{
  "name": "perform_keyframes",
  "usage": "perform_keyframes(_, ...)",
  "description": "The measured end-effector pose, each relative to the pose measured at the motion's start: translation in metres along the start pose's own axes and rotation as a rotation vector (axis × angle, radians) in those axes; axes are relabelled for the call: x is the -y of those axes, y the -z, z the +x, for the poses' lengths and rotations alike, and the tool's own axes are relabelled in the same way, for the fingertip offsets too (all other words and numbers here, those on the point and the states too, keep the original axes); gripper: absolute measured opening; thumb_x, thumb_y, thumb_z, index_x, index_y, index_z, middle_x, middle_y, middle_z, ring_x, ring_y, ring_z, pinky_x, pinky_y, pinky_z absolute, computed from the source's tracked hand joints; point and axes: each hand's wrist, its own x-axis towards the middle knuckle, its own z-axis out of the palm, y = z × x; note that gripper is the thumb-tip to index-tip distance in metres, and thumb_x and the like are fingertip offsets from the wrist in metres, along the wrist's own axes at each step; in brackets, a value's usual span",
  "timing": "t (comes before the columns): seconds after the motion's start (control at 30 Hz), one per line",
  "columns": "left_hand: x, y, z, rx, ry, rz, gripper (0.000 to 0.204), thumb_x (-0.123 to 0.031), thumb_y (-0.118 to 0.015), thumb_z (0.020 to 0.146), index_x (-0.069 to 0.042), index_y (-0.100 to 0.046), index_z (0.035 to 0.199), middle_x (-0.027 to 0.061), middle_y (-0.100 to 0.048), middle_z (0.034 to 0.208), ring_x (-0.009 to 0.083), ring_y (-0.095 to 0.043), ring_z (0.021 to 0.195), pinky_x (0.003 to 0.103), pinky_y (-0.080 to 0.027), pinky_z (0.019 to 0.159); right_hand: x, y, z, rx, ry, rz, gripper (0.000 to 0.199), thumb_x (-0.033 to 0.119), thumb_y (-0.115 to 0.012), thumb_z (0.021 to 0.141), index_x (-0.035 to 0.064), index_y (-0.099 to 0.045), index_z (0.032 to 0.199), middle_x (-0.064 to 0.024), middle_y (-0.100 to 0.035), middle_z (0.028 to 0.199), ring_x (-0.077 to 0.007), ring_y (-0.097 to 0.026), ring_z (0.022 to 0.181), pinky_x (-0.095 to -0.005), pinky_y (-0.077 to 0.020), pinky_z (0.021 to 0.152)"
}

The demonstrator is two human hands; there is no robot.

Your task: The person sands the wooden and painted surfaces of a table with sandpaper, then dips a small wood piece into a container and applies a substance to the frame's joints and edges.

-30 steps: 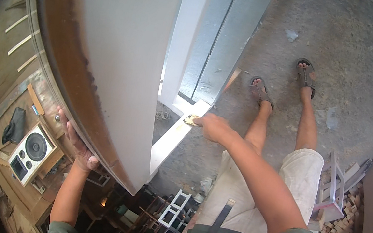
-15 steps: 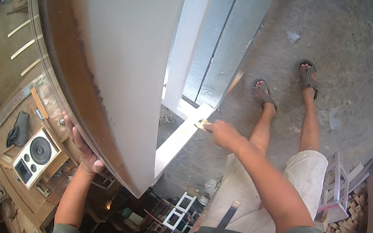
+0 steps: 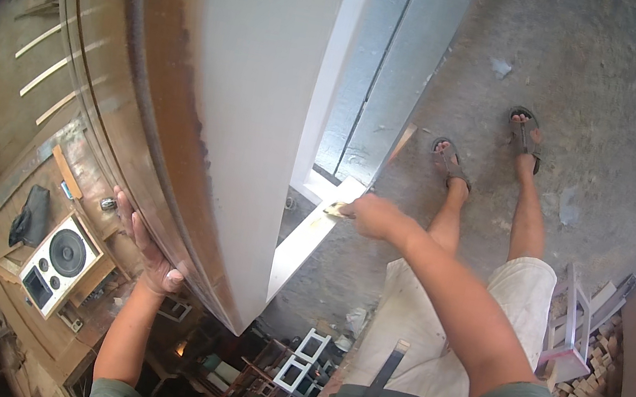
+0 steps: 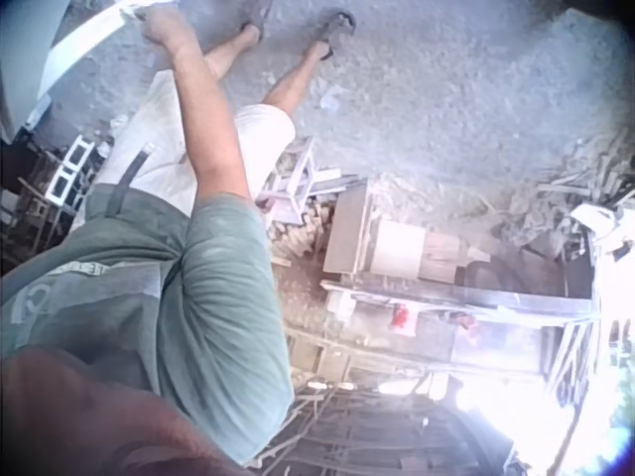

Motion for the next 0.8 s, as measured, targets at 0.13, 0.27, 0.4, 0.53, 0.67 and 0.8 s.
perform_keyframes(0.13, 0.003, -0.001, -0.006, -0.001, 0.01, 0.007, 0.099, -0.079, -0.039, 0.093, -0.015, -0.014, 0.165, 0.0208, -0.011, 0.169, 0.0446, -0.012, 0.155, 0.064, -0.009, 0.123, 0.027, -0.011, -0.013, 0.06, -0.05, -0.013, 0.058, -0.006, -0.053, 0.082, 0.0164, -0.067, 0.134, -0.0229, -0.07, 0.115, -0.0404, -0.067, 0.107, -0.0475, -0.0532, 0.091)
perform_keyframes(0.27, 0.0, -0.002, -0.01, -0.013, 0.021, -0.002, 0.099, -0.08, -0.038, 0.093, -0.015, -0.015, 0.164, 0.0208, -0.011, 0.169, 0.0451, -0.012, 0.155, 0.064, -0.009, 0.123, 0.046, 0.022, -0.031, 0.095, -0.088, -0.014, 0.056, -0.006, -0.053, 0.082, 0.0149, -0.067, 0.132, -0.023, -0.07, 0.108, -0.0401, -0.068, 0.103, -0.0486, -0.0534, 0.089)
perform_keyframes(0.4, 0.005, -0.001, -0.004, -0.007, 0.002, -0.01, 0.099, -0.079, -0.038, 0.093, -0.015, -0.015, 0.164, 0.0213, -0.012, 0.169, 0.0456, -0.013, 0.155, 0.064, -0.01, 0.122, 0.057, 0.0, -0.022, -0.022, 0.003, 0.024, 0.055, -0.005, -0.054, 0.082, 0.0139, -0.066, 0.132, -0.0228, -0.07, 0.106, -0.0402, -0.068, 0.102, -0.048, -0.0542, 0.087)
perform_keyframes(0.53, 0.005, -0.003, -0.011, -0.019, 0.016, -0.029, 0.099, -0.079, -0.039, 0.093, -0.014, -0.016, 0.164, 0.0219, -0.011, 0.169, 0.0458, -0.013, 0.155, 0.064, -0.01, 0.122, 0.058, 0.0, -0.041, 0.109, 0.0, -0.039, 0.055, -0.004, -0.055, 0.083, 0.0149, -0.066, 0.134, -0.0232, -0.069, 0.106, -0.0405, -0.068, 0.101, -0.0475, -0.0545, 0.086)
perform_keyframes(0.67, 0.003, -0.001, -0.006, -0.013, 0.002, -0.007, 0.098, -0.078, -0.039, 0.094, -0.013, -0.015, 0.164, 0.0221, -0.011, 0.169, 0.0458, -0.013, 0.155, 0.064, -0.01, 0.122, 0.066, 0.01, -0.045, 0.05, 0.001, 0.016, 0.052, -0.002, -0.055, 0.085, 0.0161, -0.066, 0.132, -0.0229, -0.069, 0.106, -0.04, -0.068, 0.101, -0.0478, -0.0543, 0.085)
perform_keyframes(0.8, 0.006, -0.004, -0.008, -0.019, -0.002, -0.024, 0.098, -0.077, -0.04, 0.094, -0.013, -0.015, 0.164, 0.022, -0.011, 0.169, 0.0458, -0.013, 0.155, 0.064, -0.011, 0.122, 0.075, -0.01, -0.042, -0.016, 0.056, 0.002, 0.05, -0.001, -0.055, 0.086, 0.0165, -0.066, 0.132, -0.022, -0.068, 0.106, -0.0401, -0.068, 0.101, -0.048, -0.0543, 0.085)
